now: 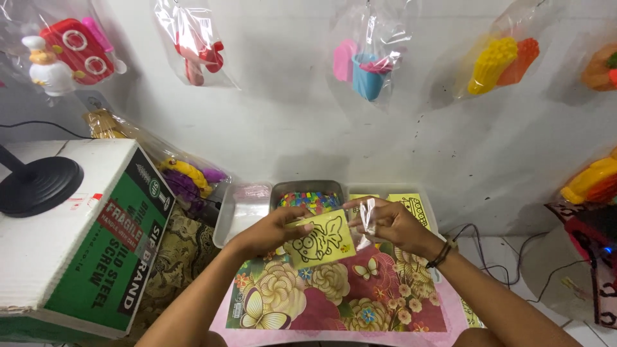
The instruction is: The person applies decorative stickers to small yellow cards featuring various cartoon illustrations. The person picks up a card, selects a small colorful sticker from a container, and carefully places it onto the designated area of the illustration by hand.
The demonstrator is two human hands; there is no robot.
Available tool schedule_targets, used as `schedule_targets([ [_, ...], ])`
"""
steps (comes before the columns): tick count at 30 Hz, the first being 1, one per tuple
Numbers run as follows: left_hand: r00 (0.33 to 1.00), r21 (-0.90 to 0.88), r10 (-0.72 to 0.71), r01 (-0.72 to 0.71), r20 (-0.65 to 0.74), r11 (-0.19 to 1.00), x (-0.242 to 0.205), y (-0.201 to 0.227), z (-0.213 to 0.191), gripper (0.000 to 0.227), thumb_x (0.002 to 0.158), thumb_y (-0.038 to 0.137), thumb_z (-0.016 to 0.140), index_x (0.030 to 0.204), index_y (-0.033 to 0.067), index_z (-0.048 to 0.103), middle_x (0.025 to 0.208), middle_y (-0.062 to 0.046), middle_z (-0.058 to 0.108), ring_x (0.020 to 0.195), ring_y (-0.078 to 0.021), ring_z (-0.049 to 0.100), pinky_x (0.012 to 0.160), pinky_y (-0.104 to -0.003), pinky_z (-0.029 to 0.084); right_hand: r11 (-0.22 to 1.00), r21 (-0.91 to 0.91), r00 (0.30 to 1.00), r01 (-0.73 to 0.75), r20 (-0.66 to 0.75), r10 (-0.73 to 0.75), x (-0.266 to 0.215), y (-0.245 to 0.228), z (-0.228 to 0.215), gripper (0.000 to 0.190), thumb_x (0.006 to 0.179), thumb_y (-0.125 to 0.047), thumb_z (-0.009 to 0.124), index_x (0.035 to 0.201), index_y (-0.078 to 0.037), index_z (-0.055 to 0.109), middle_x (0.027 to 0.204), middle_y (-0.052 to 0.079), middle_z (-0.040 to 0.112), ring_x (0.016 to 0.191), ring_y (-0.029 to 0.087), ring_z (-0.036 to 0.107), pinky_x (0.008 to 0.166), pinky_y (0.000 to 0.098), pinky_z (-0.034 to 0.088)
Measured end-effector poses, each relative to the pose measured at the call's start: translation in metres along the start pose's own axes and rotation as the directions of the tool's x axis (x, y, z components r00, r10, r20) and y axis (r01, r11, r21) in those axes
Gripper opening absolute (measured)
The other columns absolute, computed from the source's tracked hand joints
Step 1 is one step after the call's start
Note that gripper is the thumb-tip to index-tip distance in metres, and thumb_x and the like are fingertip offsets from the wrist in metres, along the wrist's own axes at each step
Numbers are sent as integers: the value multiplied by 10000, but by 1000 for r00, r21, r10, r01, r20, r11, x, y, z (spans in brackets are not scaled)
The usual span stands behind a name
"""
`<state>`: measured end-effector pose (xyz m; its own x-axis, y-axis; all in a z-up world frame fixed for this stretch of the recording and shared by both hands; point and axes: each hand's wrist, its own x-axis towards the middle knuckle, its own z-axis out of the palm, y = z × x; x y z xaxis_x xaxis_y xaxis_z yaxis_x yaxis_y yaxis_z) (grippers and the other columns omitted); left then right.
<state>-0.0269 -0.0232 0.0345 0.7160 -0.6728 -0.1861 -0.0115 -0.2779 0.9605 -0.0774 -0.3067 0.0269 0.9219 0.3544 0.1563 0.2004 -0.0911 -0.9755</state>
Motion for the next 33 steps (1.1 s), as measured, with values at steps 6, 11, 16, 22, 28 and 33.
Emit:
schedule_targets([
  [6,999,-26,29,-29,-25,999,0,12,15,186,986,162,650,1128,66,722,948,-159,730,839,-247,672,821,-388,553,995,-97,1000,-15,20,17,0,21,3,202,819,-3,775,1017,10,814,1273,203,651,994,252,641,787,375,621],
  [11,999,-70,-11,9,-30,998,-3,25,17,356,816,80,820,1146,12,707,957,-203,711,801,-280,677,736,-355,580,975,-220,998,21,67,-7,1,28,-1,168,839,-70,791,998,-79,845,1357,170,642,1072,288,595,899,460,509],
  [16,999,-55,-18,16,-31,998,1,21,18,458,724,16,877,1144,-4,697,942,-199,709,787,-293,699,691,-339,599,976,-219,995,0,94,21,2,33,-4,174,836,-72,788,1002,-84,841,1378,178,619,1092,319,577,915,477,509],
  [22,998,-31,-16,14,-63,999,3,24,17,445,708,9,884,1116,-3,706,899,-179,717,750,-264,688,646,-317,585,987,-153,998,-51,41,57,5,26,-6,169,834,-56,784,999,-44,819,1357,196,632,1082,322,663,923,472,574],
  [28,998,-10,-2,1,-65,1000,5,22,18,447,690,15,894,1098,11,712,902,-170,729,758,-247,687,649,-312,585,989,-148,999,10,-32,-15,6,30,-12,110,799,-33,837,903,-48,807,1328,118,654,1014,240,729,841,375,616],
  [33,998,-38,-18,15,-63,999,3,26,18,452,696,-11,884,1114,-2,711,903,-184,720,753,-264,679,662,-312,588,987,-159,999,34,-11,-36,5,33,-13,89,788,-49,854,869,-62,817,1294,125,665,972,221,740,812,338,624],
])
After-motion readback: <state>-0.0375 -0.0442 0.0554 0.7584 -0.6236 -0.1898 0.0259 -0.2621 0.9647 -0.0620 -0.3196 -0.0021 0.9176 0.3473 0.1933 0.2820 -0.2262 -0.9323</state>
